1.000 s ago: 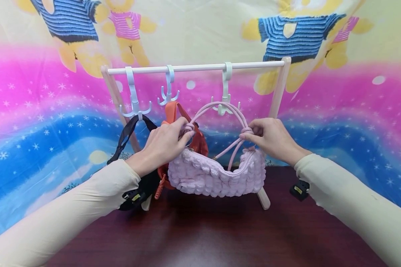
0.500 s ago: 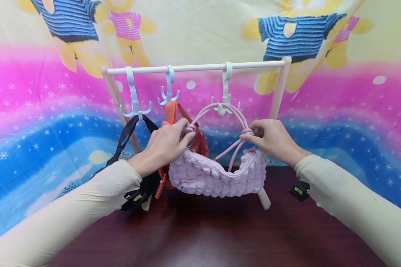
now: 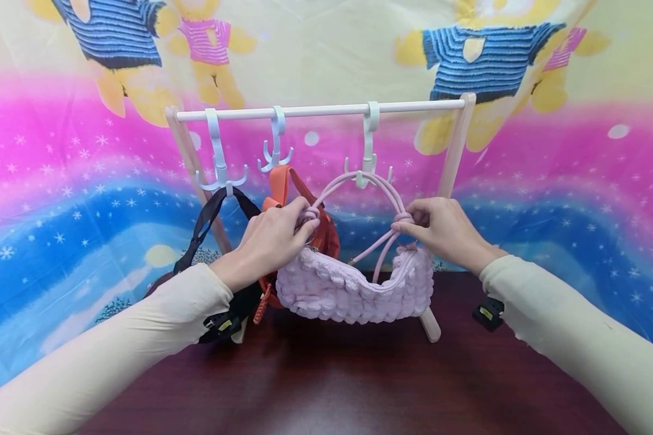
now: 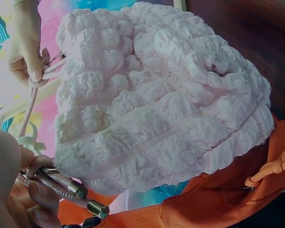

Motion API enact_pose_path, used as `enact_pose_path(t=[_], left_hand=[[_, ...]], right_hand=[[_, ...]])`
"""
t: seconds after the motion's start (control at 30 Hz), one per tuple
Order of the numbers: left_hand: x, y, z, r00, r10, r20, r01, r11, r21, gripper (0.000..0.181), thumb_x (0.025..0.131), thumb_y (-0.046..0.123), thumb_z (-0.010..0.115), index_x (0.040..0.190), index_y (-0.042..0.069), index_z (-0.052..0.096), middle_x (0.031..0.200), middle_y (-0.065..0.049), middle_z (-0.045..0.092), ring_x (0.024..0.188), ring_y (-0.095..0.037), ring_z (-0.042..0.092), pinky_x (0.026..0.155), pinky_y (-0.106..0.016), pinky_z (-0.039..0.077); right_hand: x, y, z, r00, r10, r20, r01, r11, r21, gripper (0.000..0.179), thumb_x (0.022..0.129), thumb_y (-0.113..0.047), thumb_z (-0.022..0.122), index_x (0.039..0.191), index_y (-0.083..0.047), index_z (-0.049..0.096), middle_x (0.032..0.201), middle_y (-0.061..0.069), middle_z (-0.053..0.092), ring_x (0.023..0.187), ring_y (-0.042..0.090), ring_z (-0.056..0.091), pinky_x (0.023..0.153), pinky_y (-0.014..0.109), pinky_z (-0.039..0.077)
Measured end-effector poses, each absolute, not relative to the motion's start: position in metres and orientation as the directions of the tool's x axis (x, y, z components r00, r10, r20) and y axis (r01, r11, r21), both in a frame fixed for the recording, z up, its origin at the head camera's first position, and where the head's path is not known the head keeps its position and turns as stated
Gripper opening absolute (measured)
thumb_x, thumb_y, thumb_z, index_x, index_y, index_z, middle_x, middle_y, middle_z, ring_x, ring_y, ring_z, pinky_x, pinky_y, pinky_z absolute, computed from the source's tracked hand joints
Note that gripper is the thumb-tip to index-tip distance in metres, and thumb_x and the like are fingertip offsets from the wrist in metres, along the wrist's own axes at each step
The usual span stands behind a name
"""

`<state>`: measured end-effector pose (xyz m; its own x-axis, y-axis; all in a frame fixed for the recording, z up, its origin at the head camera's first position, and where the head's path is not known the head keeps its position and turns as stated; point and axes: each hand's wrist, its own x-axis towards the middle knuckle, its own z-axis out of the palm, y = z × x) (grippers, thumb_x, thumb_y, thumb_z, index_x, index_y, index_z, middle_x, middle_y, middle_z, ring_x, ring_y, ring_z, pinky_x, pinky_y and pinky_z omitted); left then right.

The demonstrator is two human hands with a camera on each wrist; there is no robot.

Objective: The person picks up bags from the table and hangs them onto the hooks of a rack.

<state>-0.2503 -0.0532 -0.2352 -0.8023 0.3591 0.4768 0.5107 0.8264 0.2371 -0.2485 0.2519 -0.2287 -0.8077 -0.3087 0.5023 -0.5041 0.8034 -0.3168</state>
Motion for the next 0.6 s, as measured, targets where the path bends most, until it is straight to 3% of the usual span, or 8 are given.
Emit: enact_pose_path(t=[0.6], left_hand=[[-0.2485, -0.0525, -0.2383, -0.802, 0.379, 0.461, 0.527, 0.813, 0.248, 0.025, 0.103, 0.039, 0.057, 0.113, 0.017, 0.056, 0.067, -0.002, 0.055, 0.052, -0.015, 0.055, 0.048, -0.028, 0.043]], right_hand=[[-0.2480, 0.2533, -0.2330, -0.810, -0.313, 0.495, -0.504, 0.804, -0.317, 0.019, 0.089, -0.025, 0.078, 0.101, -0.010, 0.077, 0.076, 0.001, 0.069, 0.066, 0.008, 0.060, 0.056, 0.023, 0.048]])
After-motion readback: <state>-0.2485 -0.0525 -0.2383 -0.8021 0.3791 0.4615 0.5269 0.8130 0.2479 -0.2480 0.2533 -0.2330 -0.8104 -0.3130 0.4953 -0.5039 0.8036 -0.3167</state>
